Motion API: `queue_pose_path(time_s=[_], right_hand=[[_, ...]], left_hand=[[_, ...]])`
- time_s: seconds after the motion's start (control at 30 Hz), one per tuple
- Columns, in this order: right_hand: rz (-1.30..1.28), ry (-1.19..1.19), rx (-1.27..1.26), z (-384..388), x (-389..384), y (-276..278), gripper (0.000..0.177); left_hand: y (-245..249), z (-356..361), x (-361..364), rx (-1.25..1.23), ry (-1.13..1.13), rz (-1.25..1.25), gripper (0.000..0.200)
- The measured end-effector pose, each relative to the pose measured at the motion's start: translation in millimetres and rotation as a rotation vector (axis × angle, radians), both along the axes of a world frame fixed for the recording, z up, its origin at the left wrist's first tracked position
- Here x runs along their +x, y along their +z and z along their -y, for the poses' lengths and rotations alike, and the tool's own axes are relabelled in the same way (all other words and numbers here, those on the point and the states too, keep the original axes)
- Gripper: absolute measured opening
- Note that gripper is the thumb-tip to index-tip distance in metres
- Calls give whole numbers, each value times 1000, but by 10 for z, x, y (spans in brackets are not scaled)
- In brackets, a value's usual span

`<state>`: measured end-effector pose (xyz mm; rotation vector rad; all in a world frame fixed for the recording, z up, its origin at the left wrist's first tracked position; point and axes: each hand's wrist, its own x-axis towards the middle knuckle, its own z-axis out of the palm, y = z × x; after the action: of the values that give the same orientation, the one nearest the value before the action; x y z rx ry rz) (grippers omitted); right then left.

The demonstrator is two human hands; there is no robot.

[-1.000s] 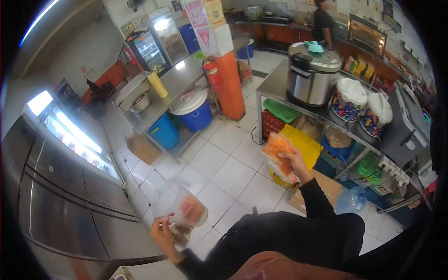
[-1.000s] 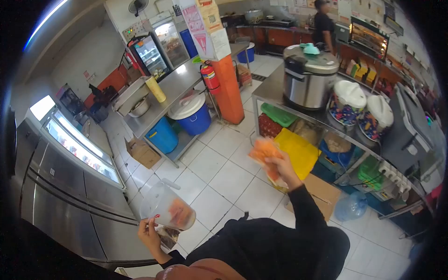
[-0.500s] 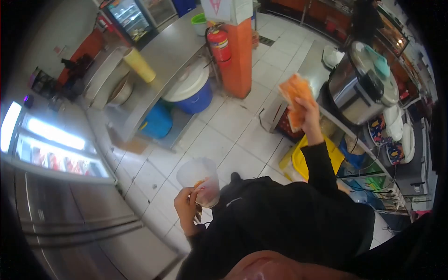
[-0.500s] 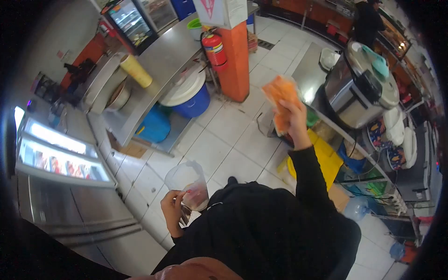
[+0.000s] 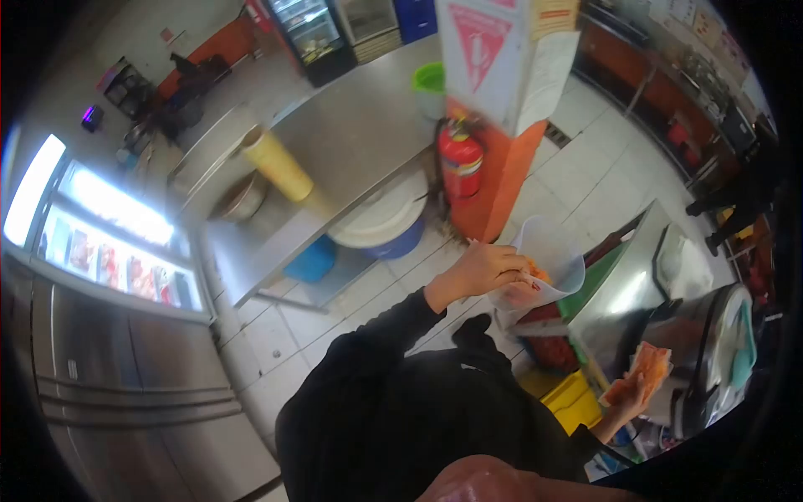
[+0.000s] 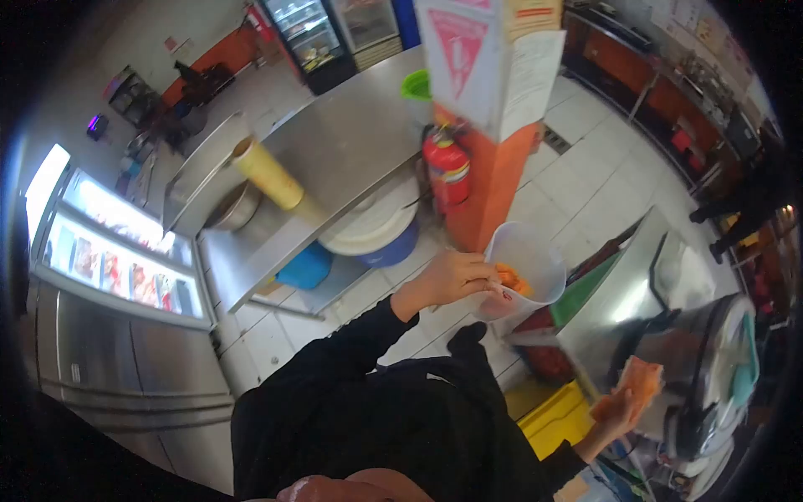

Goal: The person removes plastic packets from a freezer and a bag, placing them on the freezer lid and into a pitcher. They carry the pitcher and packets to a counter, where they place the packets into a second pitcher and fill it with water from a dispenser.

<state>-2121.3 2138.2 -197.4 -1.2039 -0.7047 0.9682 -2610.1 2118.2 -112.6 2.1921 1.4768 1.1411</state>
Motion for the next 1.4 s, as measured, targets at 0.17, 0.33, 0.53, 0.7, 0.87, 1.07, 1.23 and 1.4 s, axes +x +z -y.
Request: queue_pose_path(time_s=[0.17,0.33,0.53,0.7,0.87,1.07,1.23,1.4], right_hand=[[-91,13,47,-1410,-622,109,25],[-105,78,79,-2966,-1508,503,26],[-181,220,115,-4571,-2116,472,28],[-174,263,69,-5981,-2353,414,28],[-162,308,43,-6974,-2425,570,26],[-227,311,-24,-7997,-2460,339,27],[-294,336,35,-9100,-2221,359,23],[-289,318,105,-10319,-1551,280,22]], left_hand=[[153,-1470,24,18,-25,115,14],[-1,-2489,33,-25,14,231,10],[-341,-3751,0,-201,-65,158,9],[-478,-4899,-167,-249,-96,103,11],[-60,-5675,-105,-77,-108,-37,13],[-373,-6327,-286,-313,286,240,13],[-717,-7200,-421,-392,475,46,17],[-605,-8440,-375,-410,406,-148,26]])
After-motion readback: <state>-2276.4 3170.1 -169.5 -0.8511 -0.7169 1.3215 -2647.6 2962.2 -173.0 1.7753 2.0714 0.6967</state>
